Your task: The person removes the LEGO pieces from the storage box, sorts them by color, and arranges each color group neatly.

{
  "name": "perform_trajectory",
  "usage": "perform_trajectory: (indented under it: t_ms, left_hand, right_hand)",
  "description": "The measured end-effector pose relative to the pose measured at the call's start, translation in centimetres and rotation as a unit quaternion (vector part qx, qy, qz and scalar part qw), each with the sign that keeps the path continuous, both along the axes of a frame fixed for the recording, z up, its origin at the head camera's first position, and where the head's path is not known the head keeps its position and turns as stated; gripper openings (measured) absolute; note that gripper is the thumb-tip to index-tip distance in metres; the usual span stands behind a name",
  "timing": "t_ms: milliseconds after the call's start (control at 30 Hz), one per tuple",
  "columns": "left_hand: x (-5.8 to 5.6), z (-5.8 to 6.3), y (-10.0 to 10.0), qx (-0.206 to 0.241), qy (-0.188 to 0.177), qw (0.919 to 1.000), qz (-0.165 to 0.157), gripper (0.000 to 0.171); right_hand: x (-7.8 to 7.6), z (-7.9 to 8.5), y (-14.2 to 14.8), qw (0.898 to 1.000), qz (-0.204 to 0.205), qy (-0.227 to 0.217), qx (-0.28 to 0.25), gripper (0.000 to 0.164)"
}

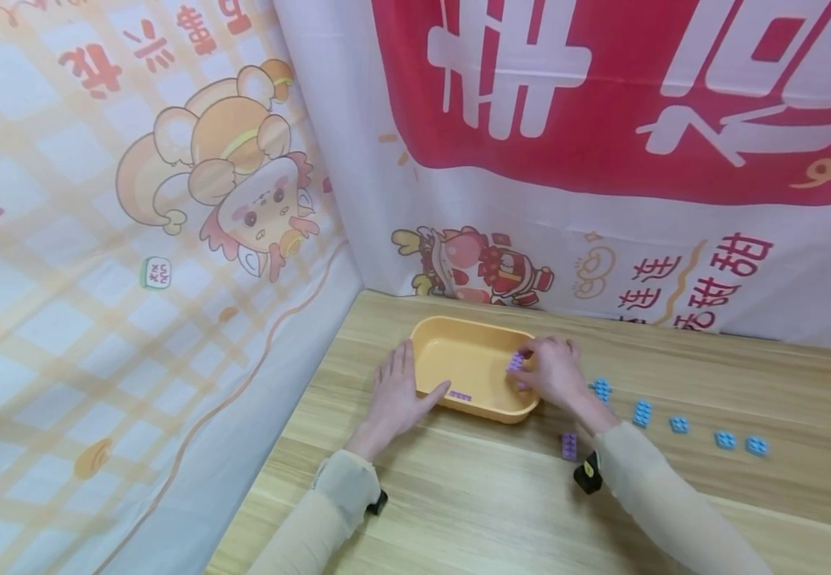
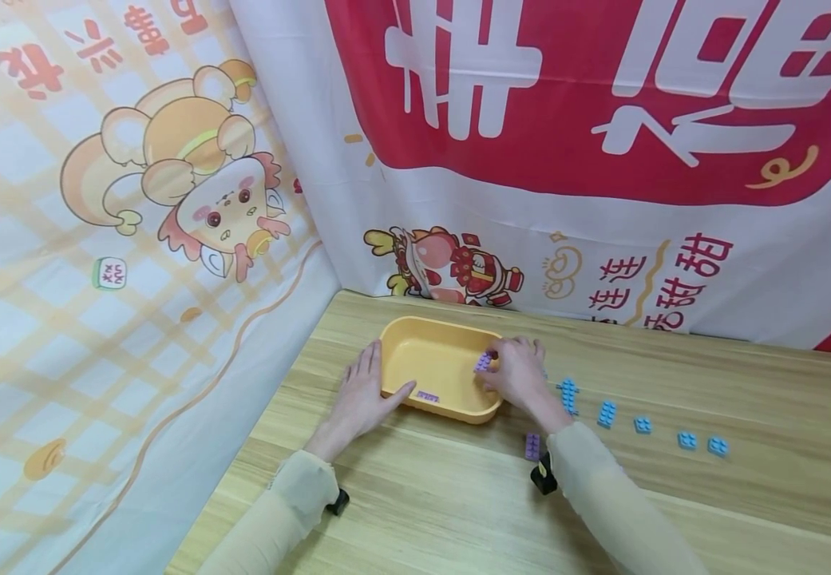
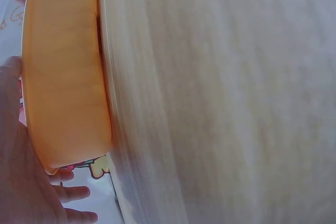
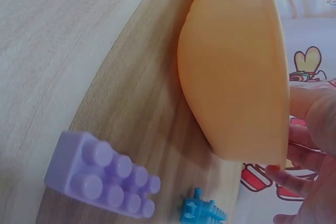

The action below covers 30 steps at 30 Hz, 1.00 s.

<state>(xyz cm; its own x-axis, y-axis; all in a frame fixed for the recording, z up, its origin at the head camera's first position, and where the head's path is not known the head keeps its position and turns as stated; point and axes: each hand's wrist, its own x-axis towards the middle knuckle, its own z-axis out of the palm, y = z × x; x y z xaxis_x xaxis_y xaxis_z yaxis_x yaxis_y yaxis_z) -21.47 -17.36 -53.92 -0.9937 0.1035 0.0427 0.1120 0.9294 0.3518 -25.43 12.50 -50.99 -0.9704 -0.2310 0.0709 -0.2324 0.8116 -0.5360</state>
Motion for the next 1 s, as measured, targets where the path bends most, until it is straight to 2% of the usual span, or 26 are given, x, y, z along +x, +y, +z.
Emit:
perform_trajectory:
  t_ms: [267, 533, 733, 1000]
  left_hand:
    - [-0.1, -0.3, 0.0, 0.000, 0.000, 1.0000, -0.001, 0.119]
    - [-0.2, 0.1, -0.1, 0.009, 0.001, 1.0000, -0.003, 0.117]
    - [-0.2, 0.2, -0.2, -0.001, 0.003, 1.0000, -0.002, 0.118]
    - [-0.1, 0.1, -0.1, 0.006, 0.001, 1.0000, -0.002, 0.118]
  right_hand:
    - [0.8, 0.5, 0.7, 1.000, 0.004, 0.023, -0.006, 0.038]
    - [1.8, 1.4, 1.8, 0.999, -0.001, 0.039, -0.018, 0.042]
    - [2.4, 2.3, 2.4, 0.998, 0.009, 0.050, -0.022, 0.041]
    - [4.0, 3.1, 4.3, 0.998, 0.006, 0.057, -0.024, 0.037]
